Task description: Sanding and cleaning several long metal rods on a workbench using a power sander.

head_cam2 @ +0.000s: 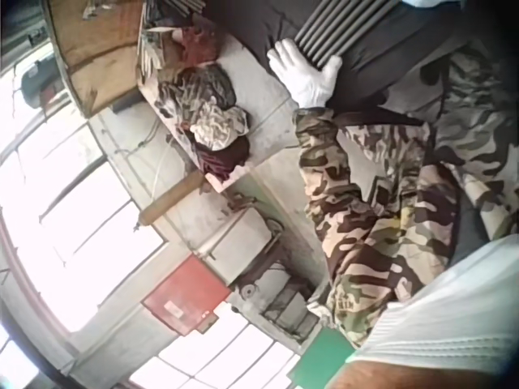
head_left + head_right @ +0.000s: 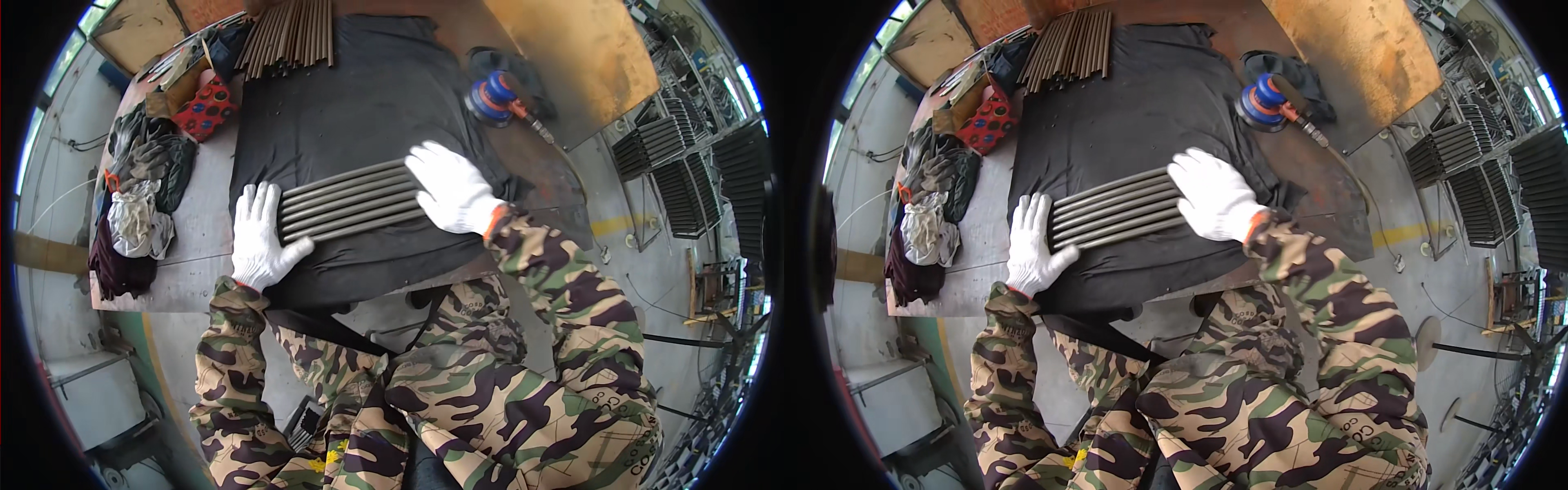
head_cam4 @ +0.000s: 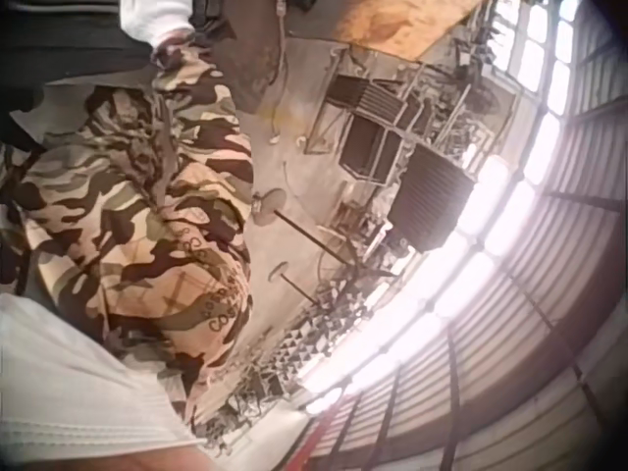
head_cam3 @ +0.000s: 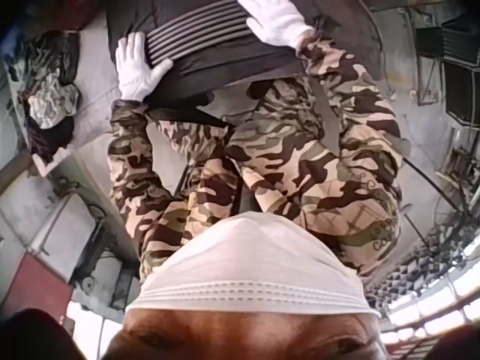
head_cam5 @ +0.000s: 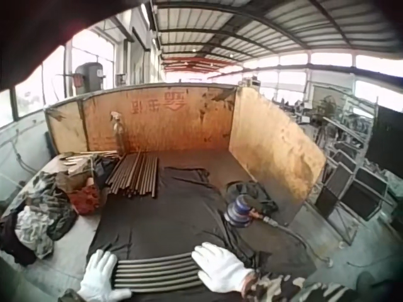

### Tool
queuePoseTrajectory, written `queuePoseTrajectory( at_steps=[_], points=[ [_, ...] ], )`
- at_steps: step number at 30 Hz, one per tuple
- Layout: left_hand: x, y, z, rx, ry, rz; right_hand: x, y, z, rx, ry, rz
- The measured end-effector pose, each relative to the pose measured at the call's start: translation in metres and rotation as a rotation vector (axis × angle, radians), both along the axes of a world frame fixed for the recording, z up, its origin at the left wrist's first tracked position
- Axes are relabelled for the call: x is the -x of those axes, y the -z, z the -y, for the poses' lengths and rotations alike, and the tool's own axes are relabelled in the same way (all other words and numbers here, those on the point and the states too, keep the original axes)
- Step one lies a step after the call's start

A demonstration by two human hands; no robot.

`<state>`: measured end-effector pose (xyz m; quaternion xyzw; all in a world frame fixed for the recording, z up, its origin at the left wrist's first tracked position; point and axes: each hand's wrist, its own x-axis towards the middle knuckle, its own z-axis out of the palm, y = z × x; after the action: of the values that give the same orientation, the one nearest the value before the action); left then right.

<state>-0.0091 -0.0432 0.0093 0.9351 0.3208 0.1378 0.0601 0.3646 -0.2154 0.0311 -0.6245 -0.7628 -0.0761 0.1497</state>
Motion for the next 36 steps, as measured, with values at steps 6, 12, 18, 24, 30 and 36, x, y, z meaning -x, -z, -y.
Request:
queuePoseTrajectory(
  at_steps=[6,12,18,24,30,36],
  points=[
    [0.000,-0.005,0.005,-0.012,-0.018,0.085,-0.061,-0.023,0.053,0.009,0.194,0.088],
    [0.000,-0.005,0.012,0.014,-0.072,0.071,-0.073,-0.082,0.045,-0.171,0.055,-0.048],
    [0.003,-0.008,0.011,0.031,-0.047,0.072,-0.155,-0.107,-0.026,-0.159,0.318,-0.415],
    [-0.003,-0.026,0.012,0.002,0.008,0.132,-0.306,-0.067,-0.103,0.080,0.477,0.124],
    [-0.004,-0.038,0.013,0.179,-0.031,0.105,-0.335,-0.045,-0.125,0.368,0.701,-0.233],
    [-0.008,-0.040,0.016,0.181,-0.008,0.160,-0.311,-0.071,-0.103,-0.183,0.640,-0.272]
  ],
)
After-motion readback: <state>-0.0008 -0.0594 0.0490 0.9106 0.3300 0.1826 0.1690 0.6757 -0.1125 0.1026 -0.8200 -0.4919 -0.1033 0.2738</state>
